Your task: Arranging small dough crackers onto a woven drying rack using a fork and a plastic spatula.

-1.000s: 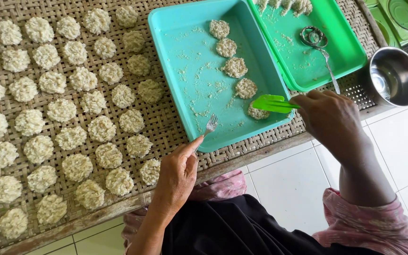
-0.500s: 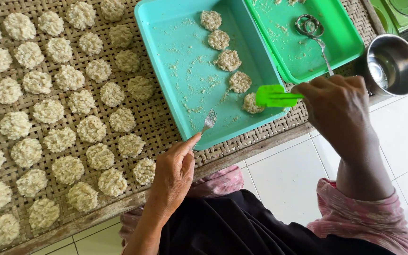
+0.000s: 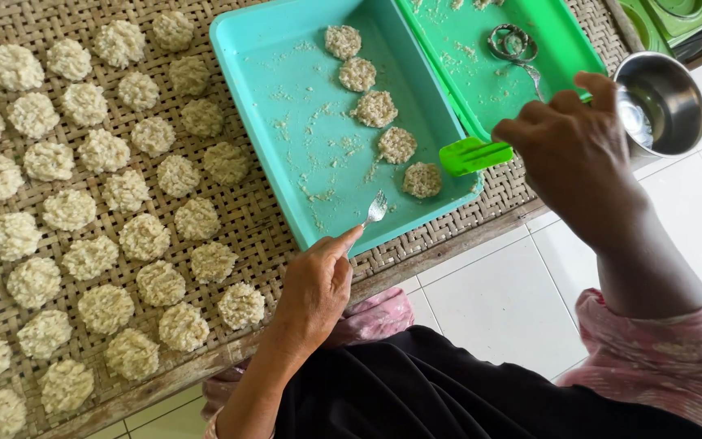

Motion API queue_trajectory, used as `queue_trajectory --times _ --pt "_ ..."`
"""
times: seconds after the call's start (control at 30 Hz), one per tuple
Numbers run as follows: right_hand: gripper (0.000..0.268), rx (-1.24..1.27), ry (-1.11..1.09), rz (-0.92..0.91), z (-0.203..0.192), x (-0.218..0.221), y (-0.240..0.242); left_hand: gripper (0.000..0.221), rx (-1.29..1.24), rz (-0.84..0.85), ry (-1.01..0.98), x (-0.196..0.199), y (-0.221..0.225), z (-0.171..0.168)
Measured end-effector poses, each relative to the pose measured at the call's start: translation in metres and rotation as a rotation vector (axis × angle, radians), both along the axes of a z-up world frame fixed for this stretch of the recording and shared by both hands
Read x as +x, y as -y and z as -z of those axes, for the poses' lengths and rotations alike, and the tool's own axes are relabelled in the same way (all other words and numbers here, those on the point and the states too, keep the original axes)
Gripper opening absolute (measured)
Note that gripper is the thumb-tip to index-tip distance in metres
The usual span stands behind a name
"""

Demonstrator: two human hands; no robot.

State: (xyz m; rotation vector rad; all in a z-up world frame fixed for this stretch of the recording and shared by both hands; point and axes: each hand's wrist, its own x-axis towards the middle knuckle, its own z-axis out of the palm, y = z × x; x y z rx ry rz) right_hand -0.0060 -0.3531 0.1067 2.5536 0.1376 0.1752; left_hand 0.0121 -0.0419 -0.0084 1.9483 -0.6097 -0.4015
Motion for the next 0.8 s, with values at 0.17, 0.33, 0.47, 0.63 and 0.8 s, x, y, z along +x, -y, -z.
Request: queue_trajectory --times 0.17,0.33,0.47,0.63,0.8 --pt "0.025 -0.094 -0.058 -0.011 0.008 0.022 0.004 0.046 0.056 0.022 0.03 -0.001 0.01 0.006" --pt "0.023 -0.136 -0.189 0.002 0.023 0.041 0.019 0.046 0.084 0.02 0.046 0.0 0.013 0.006" --pt "0.026 -0.112 -0.225 -0.018 0.027 0.045 0.02 0.044 0.108 0.03 -0.012 0.0 0.014 0.006" --pt "0.028 -0.047 -0.295 -0.005 0.03 0.046 0.031 0.044 0.123 0.023 -0.037 -0.004 0.014 0.002" --pt "0.035 0.077 -0.309 -0.018 0.04 0.04 0.034 0.046 0.113 0.026 -0.011 -0.007 0.015 0.004"
